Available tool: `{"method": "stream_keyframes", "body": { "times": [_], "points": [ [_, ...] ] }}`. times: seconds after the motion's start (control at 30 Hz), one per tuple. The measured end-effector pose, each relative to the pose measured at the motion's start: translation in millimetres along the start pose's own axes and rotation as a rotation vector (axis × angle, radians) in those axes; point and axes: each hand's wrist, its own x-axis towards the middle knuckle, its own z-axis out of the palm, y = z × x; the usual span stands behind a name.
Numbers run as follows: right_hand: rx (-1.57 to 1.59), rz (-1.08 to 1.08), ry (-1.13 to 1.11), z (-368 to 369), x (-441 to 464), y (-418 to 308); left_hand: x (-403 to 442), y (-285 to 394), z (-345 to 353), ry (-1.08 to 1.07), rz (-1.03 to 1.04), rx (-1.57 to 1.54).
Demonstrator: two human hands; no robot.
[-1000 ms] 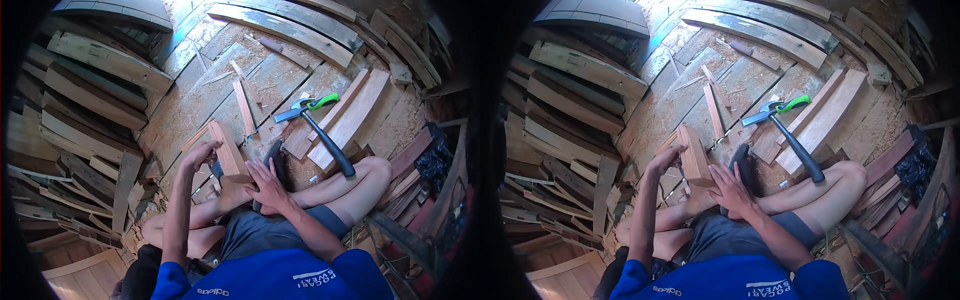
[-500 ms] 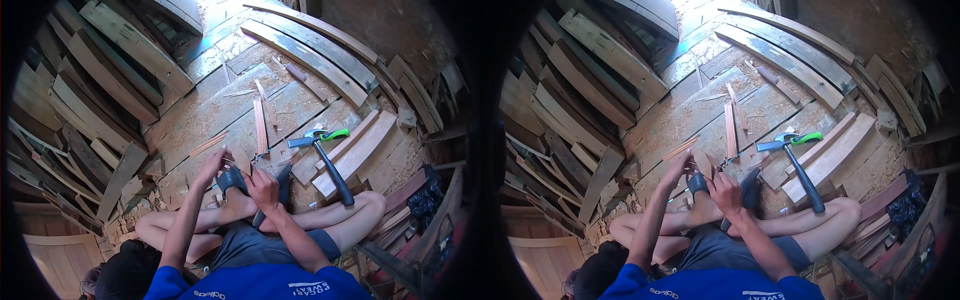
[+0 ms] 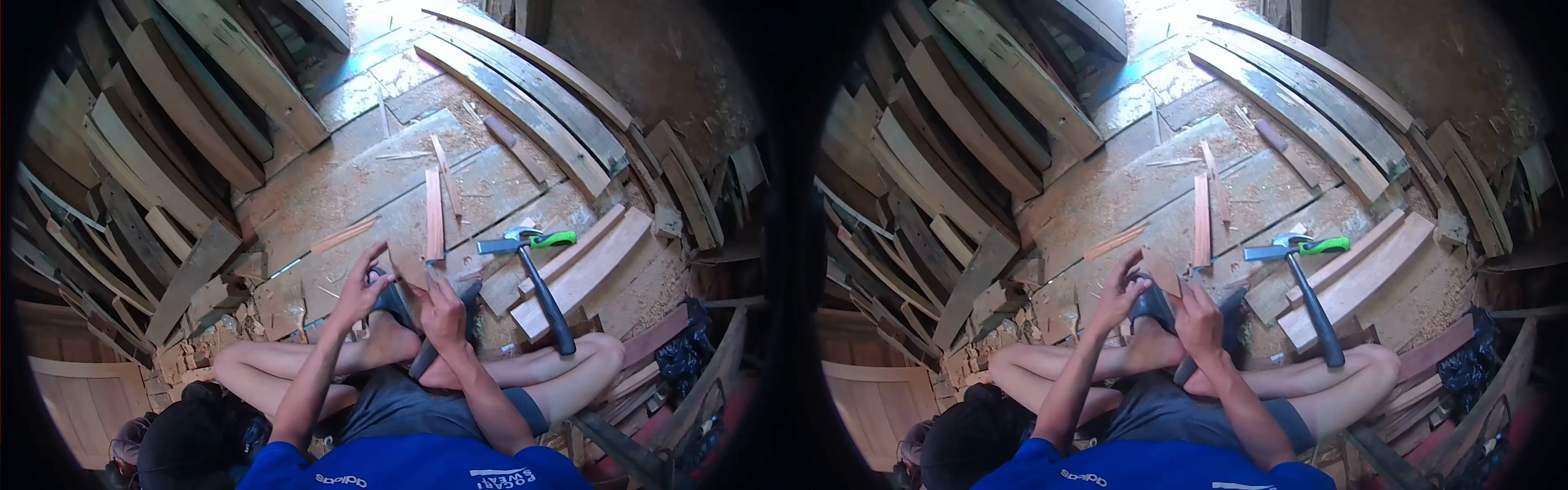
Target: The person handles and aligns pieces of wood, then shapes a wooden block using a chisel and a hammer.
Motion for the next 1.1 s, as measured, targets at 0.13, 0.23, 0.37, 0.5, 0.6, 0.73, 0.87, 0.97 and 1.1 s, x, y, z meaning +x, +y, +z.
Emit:
{"method": "stream_keyframes", "body": {
  "times": [0.13,0.23,0.37,0.5,0.6,0.73,0.87,0.97,1.1],
  "points": [
    [0.077,0.062,0.051,4.4,-0.3,11.1,9.5,-6.8,7.0,0.104,-0.011,-0.063],
    [0.073,0.126,0.042,-2.0,9.0,20.5,20.9,-3.1,6.4,0.105,0.003,-0.007],
    [0.222,0.292,0.103,-0.7,28.3,40.5,42.9,-28.8,1.4,0.018,0.034,-0.142],
    [0.268,0.393,0.104,4.6,40.0,59.0,52.3,-18.4,9.2,0.005,-0.041,-0.253],
    [0.320,0.440,0.091,8.8,48.8,62.5,59.8,-18.0,11.9,0.028,-0.009,-0.268],
    [0.380,0.457,0.066,4.9,53.6,51.1,61.3,-19.3,14.4,0.070,0.001,-0.355],
    [0.478,0.360,0.163,14.1,52.3,59.8,46.5,-6.6,17.8,0.148,-0.017,-0.274],
    [0.563,0.324,0.102,2.2,54.1,43.8,33.5,0.5,25.9,0.251,0.091,-0.278],
    [0.527,0.189,0.086,12.4,63.7,51.0,20.6,-23.6,42.7,0.421,0.253,0.036]
  ]
}}
